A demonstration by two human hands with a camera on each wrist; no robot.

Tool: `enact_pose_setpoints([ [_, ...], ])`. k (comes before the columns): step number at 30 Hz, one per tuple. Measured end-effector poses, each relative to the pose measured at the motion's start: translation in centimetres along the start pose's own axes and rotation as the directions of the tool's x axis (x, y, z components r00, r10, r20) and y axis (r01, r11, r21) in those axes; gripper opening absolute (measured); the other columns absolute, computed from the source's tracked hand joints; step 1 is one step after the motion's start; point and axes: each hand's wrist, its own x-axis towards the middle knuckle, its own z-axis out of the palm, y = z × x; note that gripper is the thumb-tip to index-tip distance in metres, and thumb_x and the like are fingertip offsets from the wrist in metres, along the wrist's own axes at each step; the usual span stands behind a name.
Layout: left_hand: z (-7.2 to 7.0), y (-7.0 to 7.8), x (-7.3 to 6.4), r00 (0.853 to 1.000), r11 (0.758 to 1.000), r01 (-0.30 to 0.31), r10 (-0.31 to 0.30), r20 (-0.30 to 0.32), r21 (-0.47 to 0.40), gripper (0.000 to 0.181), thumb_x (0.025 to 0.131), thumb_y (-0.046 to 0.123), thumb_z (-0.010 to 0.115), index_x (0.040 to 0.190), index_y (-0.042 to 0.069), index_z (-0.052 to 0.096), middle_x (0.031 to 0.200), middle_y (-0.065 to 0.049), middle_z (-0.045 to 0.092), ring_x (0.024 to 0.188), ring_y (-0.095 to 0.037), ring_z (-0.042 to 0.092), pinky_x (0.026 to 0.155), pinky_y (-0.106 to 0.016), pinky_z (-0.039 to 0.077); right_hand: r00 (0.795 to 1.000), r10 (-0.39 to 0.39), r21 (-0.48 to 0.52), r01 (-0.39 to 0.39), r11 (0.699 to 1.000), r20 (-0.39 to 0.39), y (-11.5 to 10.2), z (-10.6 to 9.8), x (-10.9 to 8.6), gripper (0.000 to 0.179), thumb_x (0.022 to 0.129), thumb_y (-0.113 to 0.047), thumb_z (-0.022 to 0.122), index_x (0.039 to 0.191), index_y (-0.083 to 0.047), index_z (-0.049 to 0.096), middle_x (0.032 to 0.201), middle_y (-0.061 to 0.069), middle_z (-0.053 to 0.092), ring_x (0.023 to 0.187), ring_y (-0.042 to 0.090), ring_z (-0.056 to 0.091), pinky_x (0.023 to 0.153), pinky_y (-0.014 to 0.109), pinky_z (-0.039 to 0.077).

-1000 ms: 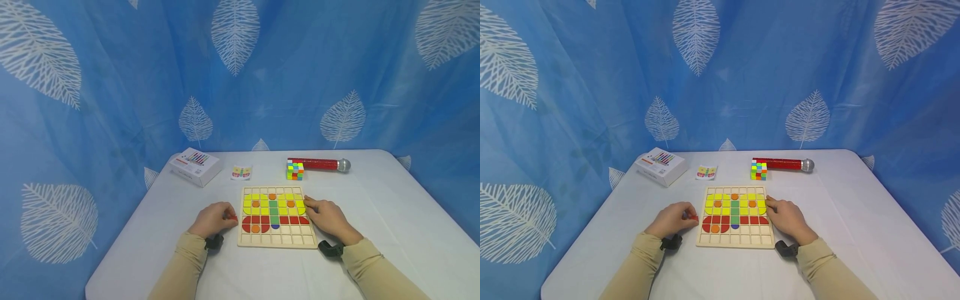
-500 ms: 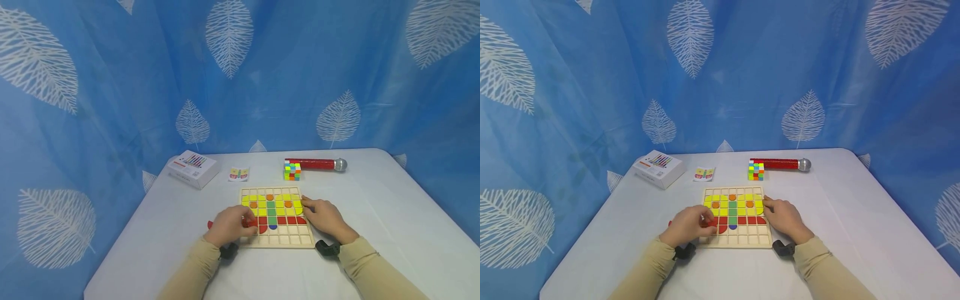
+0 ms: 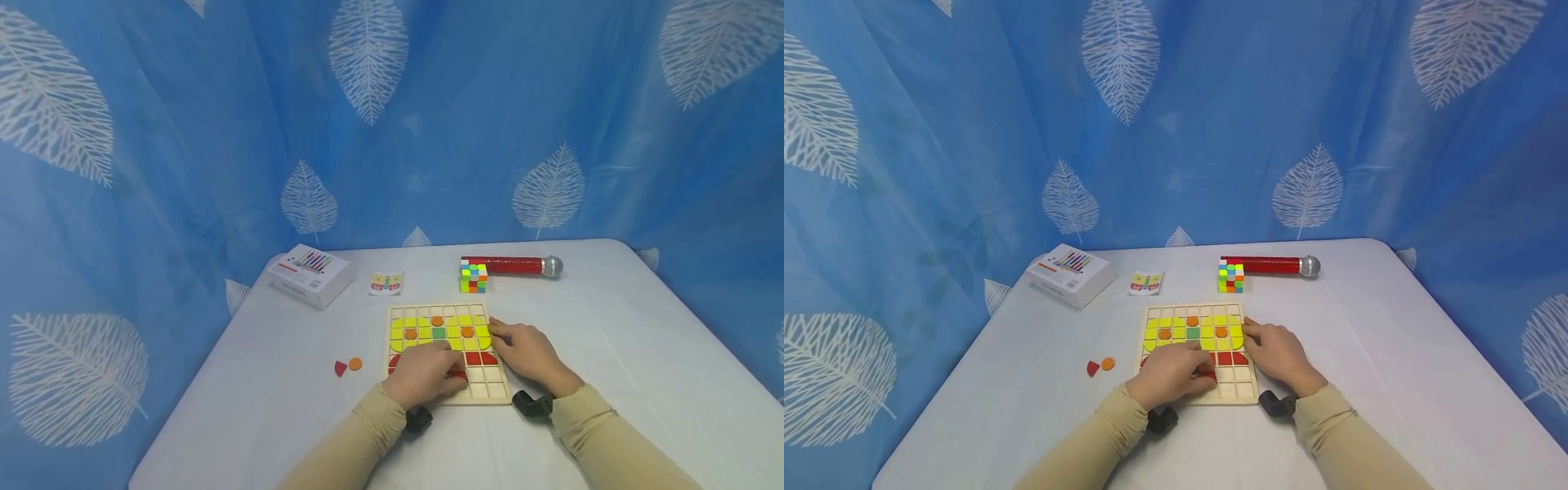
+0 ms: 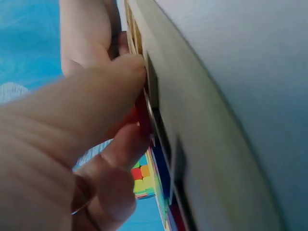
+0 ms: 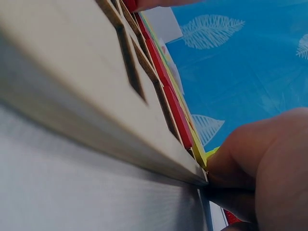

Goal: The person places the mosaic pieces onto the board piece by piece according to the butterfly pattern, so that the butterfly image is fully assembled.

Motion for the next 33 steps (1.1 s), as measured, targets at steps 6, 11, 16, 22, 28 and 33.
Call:
enact_pose_setpoints([
  [6, 0.3, -0.3, -0.5, 0.996, 0.999, -0.033, 0.033, -0.080, 0.002, 0.014, 0.087, 0.040, 0.082, 0.099, 0.033, 0.083, 0.080, 0.016, 0.061, 0.066, 0.003, 0.046, 0.053, -0.011, 0.033, 1.000, -0.013, -0.013, 0.012, 1.000, -0.010, 0.0, 0.1, 0.1, 0.042, 0.101, -0.021, 0.059, 0.137, -0.001, 0.063, 0.147, 0.014, 0.057, 0.086, 0.021, 0.067, 0.069, 0.034, 0.042],
  [11, 0.3, -0.4, -0.5, 0.995, 0.999, -0.038, 0.040, -0.097, 0.021, 0.014, 0.088, 0.035, 0.082, 0.102, 0.034, 0.083, 0.082, 0.016, 0.065, 0.067, 0.003, 0.049, 0.055, -0.010, 0.035, 1.000, -0.002, 0.010, 0.002, 1.000, -0.005, -0.1, 0.1, 0.1, 0.042, 0.101, -0.020, 0.059, 0.137, 0.001, 0.063, 0.148, 0.016, 0.056, 0.063, 0.016, 0.050, 0.058, 0.032, 0.036],
  [16, 0.5, -0.4, -0.3, 0.994, 0.999, -0.024, 0.028, -0.107, 0.033, 0.011, 0.088, 0.033, 0.083, 0.099, 0.034, 0.083, 0.083, 0.017, 0.067, 0.069, 0.003, 0.053, 0.057, -0.010, 0.038, 1.000, 0.009, 0.023, -0.010, 1.000, 0.001, -0.3, 0.0, 0.0, 0.043, 0.101, -0.020, 0.059, 0.138, 0.000, 0.062, 0.148, 0.016, 0.056, 0.058, 0.017, 0.044, 0.056, 0.032, 0.035],
  [22, 0.3, -0.2, -0.2, 0.992, 0.999, -0.008, 0.012, -0.127, 0.031, 0.009, 0.088, 0.034, 0.083, 0.097, 0.033, 0.083, 0.084, 0.018, 0.068, 0.069, 0.003, 0.054, 0.058, -0.010, 0.040, 1.000, 0.019, 0.024, -0.019, 1.000, 0.001, -0.2, -0.1, -0.1, 0.043, 0.101, -0.020, 0.059, 0.139, 0.000, 0.062, 0.149, 0.015, 0.055, 0.061, 0.018, 0.047, 0.056, 0.032, 0.035],
  [28, -0.8, -2.1, -1.7, 0.986, 0.995, 0.094, -0.099, -0.135, -0.037, 0.013, 0.090, 0.033, 0.081, 0.102, 0.029, 0.083, 0.091, 0.015, 0.070, 0.078, -0.001, 0.059, 0.063, -0.016, 0.046, 1.000, 0.007, 0.013, -0.007, 1.000, -0.015, 0.0, -0.1, -0.2, 0.043, 0.101, -0.021, 0.059, 0.138, -0.001, 0.063, 0.147, 0.014, 0.057, 0.099, 0.031, 0.070, 0.064, 0.034, 0.041],
  [33, -2.7, -7.0, -4.7, 0.934, 0.937, 0.327, -0.340, -0.111, -0.119, 0.020, 0.090, 0.029, 0.081, 0.109, 0.023, 0.081, 0.100, 0.008, 0.073, 0.087, -0.010, 0.067, 0.074, -0.029, 0.055, 1.000, -0.002, 0.015, 0.003, 1.000, -0.010, -0.2, -0.1, -0.1, 0.043, 0.101, -0.022, 0.059, 0.139, -0.002, 0.063, 0.147, 0.013, 0.058, 0.123, 0.042, 0.064, 0.081, 0.046, 0.052],
])
